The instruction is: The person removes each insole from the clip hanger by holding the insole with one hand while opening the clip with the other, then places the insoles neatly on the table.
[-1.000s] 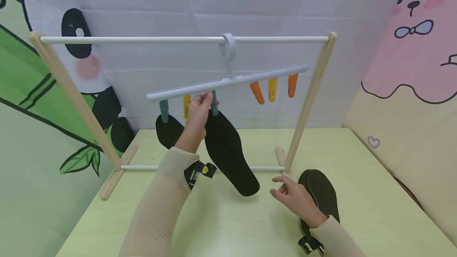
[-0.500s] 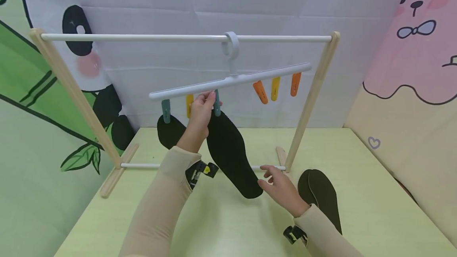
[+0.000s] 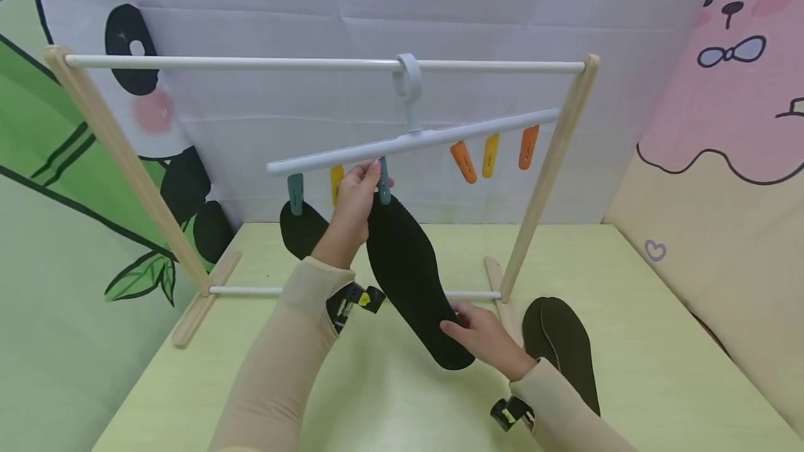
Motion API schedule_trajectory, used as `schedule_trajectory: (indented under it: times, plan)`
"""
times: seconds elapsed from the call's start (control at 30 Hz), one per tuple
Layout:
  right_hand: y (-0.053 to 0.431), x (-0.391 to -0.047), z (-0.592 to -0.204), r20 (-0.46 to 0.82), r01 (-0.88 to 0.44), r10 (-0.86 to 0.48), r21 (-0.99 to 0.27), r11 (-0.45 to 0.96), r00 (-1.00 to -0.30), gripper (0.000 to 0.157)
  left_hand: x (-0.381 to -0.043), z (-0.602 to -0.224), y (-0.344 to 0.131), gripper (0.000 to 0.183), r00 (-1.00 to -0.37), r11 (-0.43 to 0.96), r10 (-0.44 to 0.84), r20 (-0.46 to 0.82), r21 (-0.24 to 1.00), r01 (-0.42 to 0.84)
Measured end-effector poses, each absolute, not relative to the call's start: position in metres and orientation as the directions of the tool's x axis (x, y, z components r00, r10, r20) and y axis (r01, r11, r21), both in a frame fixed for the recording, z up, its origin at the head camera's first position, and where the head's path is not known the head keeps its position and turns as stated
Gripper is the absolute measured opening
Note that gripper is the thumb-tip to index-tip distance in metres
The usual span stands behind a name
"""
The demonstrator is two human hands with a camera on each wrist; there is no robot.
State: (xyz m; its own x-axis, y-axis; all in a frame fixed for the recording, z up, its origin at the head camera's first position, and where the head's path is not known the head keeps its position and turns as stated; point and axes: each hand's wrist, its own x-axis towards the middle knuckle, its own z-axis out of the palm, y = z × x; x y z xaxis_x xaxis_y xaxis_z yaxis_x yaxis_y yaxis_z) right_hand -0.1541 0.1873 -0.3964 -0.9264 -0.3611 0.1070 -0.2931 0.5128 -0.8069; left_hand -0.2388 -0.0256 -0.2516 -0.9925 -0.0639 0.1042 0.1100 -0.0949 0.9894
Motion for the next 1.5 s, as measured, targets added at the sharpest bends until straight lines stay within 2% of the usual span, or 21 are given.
schedule_trajectory:
  times: [0.17, 0.9, 1.3, 1.5]
  plan:
    - [0.186, -0.156, -0.401, 0.099, -0.294, -0.379, -0.814, 0.501, -0.92, 0.016, -0.24, -0.252, -0.025, 0.038, -0.994, -0.092, -0.06, 0.097, 0.991, 0.102]
    - [0.184, -0.158, -0.406, 0.098, -0.301, -0.404, -0.825, 0.479, -0.91, 0.016, -0.243, -0.254, -0.026, 0.043, -0.993, -0.05, -0.096, 0.067, 0.996, 0.072]
    - [0.186, -0.159, -0.409, 0.098, -0.297, -0.388, -0.815, 0.497, -0.917, 0.02, -0.245, -0.252, -0.022, 0.036, -0.992, -0.019, -0.062, 0.107, 0.994, 0.109]
    - [0.185, -0.158, -0.408, 0.073, -0.268, -0.376, -0.825, 0.498, -0.924, 0.021, -0.246, -0.253, -0.022, 0.039, -0.991, -0.005, -0.057, 0.124, 0.992, 0.124]
